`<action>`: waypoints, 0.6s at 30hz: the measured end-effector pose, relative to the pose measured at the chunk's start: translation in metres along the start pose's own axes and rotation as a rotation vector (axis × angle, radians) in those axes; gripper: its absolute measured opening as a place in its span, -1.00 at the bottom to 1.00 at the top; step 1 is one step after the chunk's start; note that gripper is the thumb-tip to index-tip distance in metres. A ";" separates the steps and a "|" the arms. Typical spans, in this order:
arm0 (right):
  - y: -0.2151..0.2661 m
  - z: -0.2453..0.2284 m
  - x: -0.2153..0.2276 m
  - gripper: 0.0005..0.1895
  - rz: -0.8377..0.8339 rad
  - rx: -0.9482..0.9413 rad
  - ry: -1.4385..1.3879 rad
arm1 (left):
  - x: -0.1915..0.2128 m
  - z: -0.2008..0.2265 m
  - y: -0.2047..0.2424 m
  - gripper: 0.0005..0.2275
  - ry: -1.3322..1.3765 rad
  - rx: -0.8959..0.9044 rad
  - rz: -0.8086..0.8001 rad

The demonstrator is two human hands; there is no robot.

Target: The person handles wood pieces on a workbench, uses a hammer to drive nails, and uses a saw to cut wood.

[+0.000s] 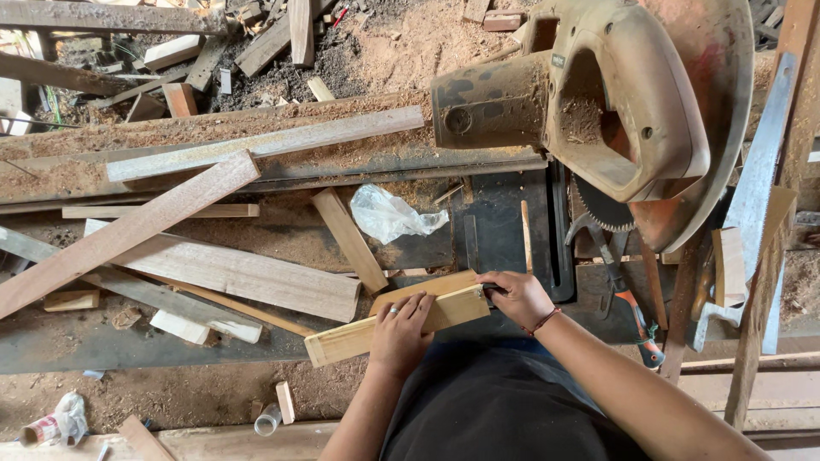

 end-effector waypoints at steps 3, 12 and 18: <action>0.002 -0.004 0.002 -0.64 0.008 0.039 -0.037 | -0.003 0.000 0.001 -0.41 -0.006 -0.004 -0.006; 0.005 0.004 -0.001 -0.69 0.021 -0.040 -0.024 | -0.012 0.003 0.003 -0.39 -0.017 -0.015 -0.052; 0.005 0.006 -0.001 -0.71 0.041 -0.059 -0.006 | -0.011 0.005 0.002 -0.38 -0.024 -0.025 -0.038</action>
Point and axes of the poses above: each hand's wrist, its own y-axis away from the middle knuckle, its own x-axis out of the back of the hand, z = x × y, the point moved 10 cm from there along -y, towards the middle knuckle, and after that the axes turned 15 degrees about -x, right-handed, at the moved point
